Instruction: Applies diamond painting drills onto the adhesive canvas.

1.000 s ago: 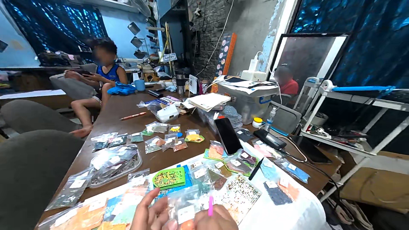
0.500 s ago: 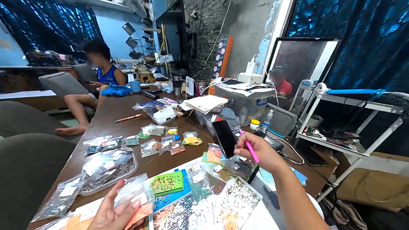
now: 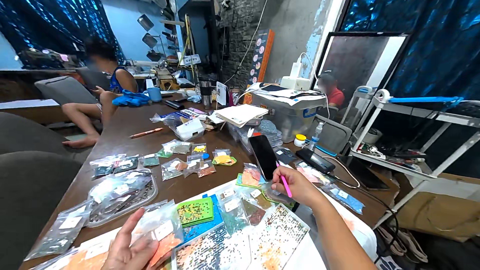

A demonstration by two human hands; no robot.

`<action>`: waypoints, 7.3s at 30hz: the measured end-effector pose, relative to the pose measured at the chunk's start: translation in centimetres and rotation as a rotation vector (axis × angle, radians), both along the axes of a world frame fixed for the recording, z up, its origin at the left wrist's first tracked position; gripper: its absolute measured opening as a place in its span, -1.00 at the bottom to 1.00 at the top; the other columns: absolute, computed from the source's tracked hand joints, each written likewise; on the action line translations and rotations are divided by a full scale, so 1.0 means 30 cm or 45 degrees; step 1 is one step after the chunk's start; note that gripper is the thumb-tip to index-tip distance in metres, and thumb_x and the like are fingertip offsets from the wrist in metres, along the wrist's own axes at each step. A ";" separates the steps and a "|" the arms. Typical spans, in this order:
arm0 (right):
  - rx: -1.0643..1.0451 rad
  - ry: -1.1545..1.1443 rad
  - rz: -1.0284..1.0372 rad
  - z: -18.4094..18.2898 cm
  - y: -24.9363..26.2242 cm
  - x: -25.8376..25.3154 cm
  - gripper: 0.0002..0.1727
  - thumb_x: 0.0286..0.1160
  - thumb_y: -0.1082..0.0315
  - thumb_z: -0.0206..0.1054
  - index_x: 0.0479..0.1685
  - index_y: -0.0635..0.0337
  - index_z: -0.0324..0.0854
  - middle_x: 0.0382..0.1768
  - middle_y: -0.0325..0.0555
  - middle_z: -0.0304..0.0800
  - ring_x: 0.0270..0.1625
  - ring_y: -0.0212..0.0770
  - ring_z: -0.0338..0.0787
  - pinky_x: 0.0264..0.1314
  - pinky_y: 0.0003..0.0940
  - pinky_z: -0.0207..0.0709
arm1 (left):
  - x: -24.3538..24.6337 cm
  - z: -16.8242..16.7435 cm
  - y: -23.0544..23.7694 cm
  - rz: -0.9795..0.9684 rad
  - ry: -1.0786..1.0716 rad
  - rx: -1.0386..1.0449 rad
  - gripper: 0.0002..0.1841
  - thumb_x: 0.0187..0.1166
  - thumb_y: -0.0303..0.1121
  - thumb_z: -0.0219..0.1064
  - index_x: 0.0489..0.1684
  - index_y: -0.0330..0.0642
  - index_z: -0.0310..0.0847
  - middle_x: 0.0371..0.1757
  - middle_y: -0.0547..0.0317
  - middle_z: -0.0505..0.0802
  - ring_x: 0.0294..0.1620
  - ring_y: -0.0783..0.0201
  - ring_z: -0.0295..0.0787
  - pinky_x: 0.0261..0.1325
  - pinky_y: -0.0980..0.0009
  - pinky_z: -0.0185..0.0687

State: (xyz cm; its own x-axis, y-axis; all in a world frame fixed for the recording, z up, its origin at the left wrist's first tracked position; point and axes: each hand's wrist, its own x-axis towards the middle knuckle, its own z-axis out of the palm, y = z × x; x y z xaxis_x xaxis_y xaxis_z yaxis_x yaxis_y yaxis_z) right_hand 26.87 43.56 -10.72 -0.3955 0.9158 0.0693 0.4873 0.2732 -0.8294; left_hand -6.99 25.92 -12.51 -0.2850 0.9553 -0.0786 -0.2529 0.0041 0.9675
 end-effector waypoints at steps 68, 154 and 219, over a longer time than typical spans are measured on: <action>0.240 -0.548 0.454 0.022 -0.121 -0.453 -0.52 0.42 0.24 0.53 0.23 0.32 0.59 0.08 0.22 0.75 0.10 0.17 0.76 0.20 0.14 0.59 | -0.039 -0.009 0.046 0.245 0.041 -0.037 -0.45 0.53 -0.78 0.07 0.57 -0.36 0.37 0.53 -0.05 0.59 0.09 0.36 0.78 0.09 0.44 0.73; 0.128 -0.292 0.489 -0.088 -0.072 -0.491 -0.55 0.24 0.19 0.56 0.06 0.22 0.60 -0.05 0.03 0.72 0.04 -0.06 0.71 0.10 -0.07 0.58 | -0.038 -0.009 0.052 0.254 0.072 0.088 -0.41 0.50 -0.76 0.06 0.62 -0.41 0.31 0.56 -0.09 0.56 0.08 0.38 0.80 0.17 0.46 0.73; 0.378 -0.242 0.391 -0.105 -0.085 -0.478 -0.52 0.22 0.10 0.56 0.02 0.26 0.65 -0.09 0.10 0.79 0.01 0.07 0.78 0.06 0.07 0.62 | -0.034 -0.005 0.049 0.193 0.077 0.073 -0.35 0.41 -0.83 -0.01 0.63 -0.39 0.32 0.60 -0.10 0.51 0.12 0.38 0.79 0.16 0.47 0.74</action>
